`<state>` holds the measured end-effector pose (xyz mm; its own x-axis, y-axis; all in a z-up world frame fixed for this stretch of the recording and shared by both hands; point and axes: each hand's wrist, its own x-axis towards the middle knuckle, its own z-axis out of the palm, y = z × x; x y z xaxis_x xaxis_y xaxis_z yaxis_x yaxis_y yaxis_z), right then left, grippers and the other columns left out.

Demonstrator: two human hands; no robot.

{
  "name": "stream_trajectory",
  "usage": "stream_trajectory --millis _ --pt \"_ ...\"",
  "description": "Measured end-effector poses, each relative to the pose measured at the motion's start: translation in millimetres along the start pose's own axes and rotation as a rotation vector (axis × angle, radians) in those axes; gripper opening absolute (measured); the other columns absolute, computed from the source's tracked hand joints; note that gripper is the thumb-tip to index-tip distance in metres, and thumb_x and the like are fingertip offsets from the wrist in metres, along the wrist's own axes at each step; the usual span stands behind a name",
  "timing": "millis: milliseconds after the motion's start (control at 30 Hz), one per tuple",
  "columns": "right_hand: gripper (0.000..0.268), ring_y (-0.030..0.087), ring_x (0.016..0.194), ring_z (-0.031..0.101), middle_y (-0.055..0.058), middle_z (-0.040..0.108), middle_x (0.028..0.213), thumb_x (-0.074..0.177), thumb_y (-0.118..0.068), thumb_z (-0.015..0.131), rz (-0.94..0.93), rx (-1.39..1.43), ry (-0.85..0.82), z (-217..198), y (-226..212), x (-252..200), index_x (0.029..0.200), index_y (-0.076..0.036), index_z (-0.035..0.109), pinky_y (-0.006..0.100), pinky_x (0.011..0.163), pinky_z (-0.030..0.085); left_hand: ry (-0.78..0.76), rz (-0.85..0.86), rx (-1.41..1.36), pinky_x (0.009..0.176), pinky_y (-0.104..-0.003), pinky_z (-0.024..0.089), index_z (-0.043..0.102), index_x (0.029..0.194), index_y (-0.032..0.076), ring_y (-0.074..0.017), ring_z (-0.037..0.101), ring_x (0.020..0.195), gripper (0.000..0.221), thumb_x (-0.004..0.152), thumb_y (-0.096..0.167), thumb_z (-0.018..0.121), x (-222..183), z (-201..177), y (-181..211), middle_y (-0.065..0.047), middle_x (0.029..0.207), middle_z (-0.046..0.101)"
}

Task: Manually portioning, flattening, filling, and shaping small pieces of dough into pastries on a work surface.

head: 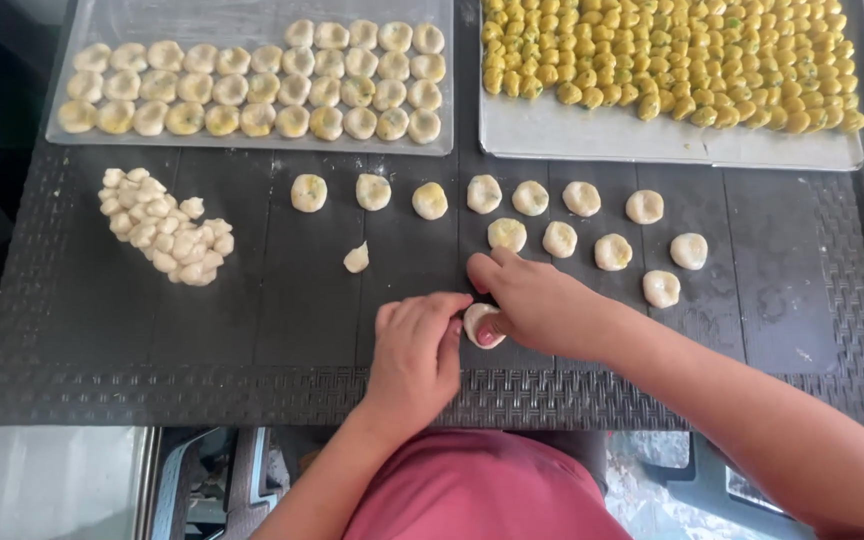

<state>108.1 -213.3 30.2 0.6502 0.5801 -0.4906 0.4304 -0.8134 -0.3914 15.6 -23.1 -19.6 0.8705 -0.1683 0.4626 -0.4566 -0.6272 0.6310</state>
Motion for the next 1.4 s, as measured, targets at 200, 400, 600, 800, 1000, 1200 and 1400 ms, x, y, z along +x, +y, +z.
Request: stream_trajectory --millis 200,400,600,800,1000,1200,1400 --pt "0.037 0.059 0.099 0.066 0.023 0.058 0.111 0.094 -0.023 0.073 -0.201 0.137 0.129 -20.3 -14.0 -24.6 0.125 -0.009 0.061 0.063 0.087 0.06 -0.123 -0.006 0.613 0.113 -0.057 0.035 0.071 0.131 0.018 -0.034 0.052 0.139 0.047 0.085 0.007 0.069 28.2 -58.2 -42.4 -0.009 0.145 0.061" --pt "0.022 0.035 0.088 0.069 0.005 0.057 0.09 0.087 -0.021 0.071 -0.268 -0.176 0.323 32.4 -8.3 -23.7 0.104 -0.012 0.06 0.042 0.073 0.06 -0.173 -0.06 0.413 0.098 -0.048 0.05 0.077 0.122 0.012 -0.034 0.068 0.114 0.025 0.099 0.006 0.068 20.9 -65.2 -81.9 -0.009 0.117 0.074" --pt "0.01 0.028 0.086 0.062 0.003 0.055 0.09 0.093 -0.021 0.065 -0.33 -0.473 1.036 0.7 -18.2 4.3 0.101 -0.015 0.064 0.038 0.071 0.051 0.053 -0.21 -0.075 0.081 -0.036 0.064 0.074 0.13 0.011 -0.0277 0.077 0.091 0.042 0.09 0.004 0.081 29.6 -80.4 -29.7 -0.011 0.102 0.08" --pt "0.024 0.006 0.074 0.057 -0.006 0.073 0.086 0.101 -0.027 0.066 -0.009 0.734 0.456 -3.7 -46.3 -7.5 0.12 -0.014 0.073 0.026 0.072 0.049 0.262 -0.101 -0.221 0.087 -0.029 0.06 0.067 0.124 0.009 -0.0155 0.074 0.086 0.037 0.091 0.003 0.082 14.0 -48.5 6.9 -0.007 0.106 0.073" --pt "0.018 0.01 0.069 0.061 -0.003 0.073 0.087 0.09 -0.02 0.08 0.054 0.662 0.713 31.2 -40.8 -48.6 0.105 -0.012 0.074 0.026 0.063 0.055 0.098 -0.033 -0.381 0.105 -0.038 0.058 0.058 0.135 0.004 -0.0246 0.071 0.111 0.046 0.092 -0.002 0.074 10.1 -22.5 32.0 -0.012 0.123 0.068" --pt "0.018 0.027 0.117 0.06 -0.007 0.071 0.126 0.101 -0.035 0.066 -0.106 -0.216 1.013 88.8 -22.0 -53.3 0.106 -0.021 0.075 0.043 0.093 0.045 -0.286 0.273 0.134 0.11 -0.051 0.041 0.064 0.141 0.007 -0.0312 0.057 0.136 0.039 0.104 0.02 0.059 5.9 -10.8 8.4 -0.006 0.145 0.067" --pt "0.045 0.041 0.146 0.045 0.011 0.046 0.161 0.102 -0.059 0.053 -0.005 -0.399 0.968 83.2 -14.6 -73.3 0.135 -0.033 0.069 0.057 0.111 0.045 -0.303 0.257 0.265 0.113 -0.049 0.037 0.06 0.148 0.012 -0.0291 0.053 0.14 0.049 0.11 0.041 0.052 3.7 -22.5 14.8 -0.007 0.156 0.058"
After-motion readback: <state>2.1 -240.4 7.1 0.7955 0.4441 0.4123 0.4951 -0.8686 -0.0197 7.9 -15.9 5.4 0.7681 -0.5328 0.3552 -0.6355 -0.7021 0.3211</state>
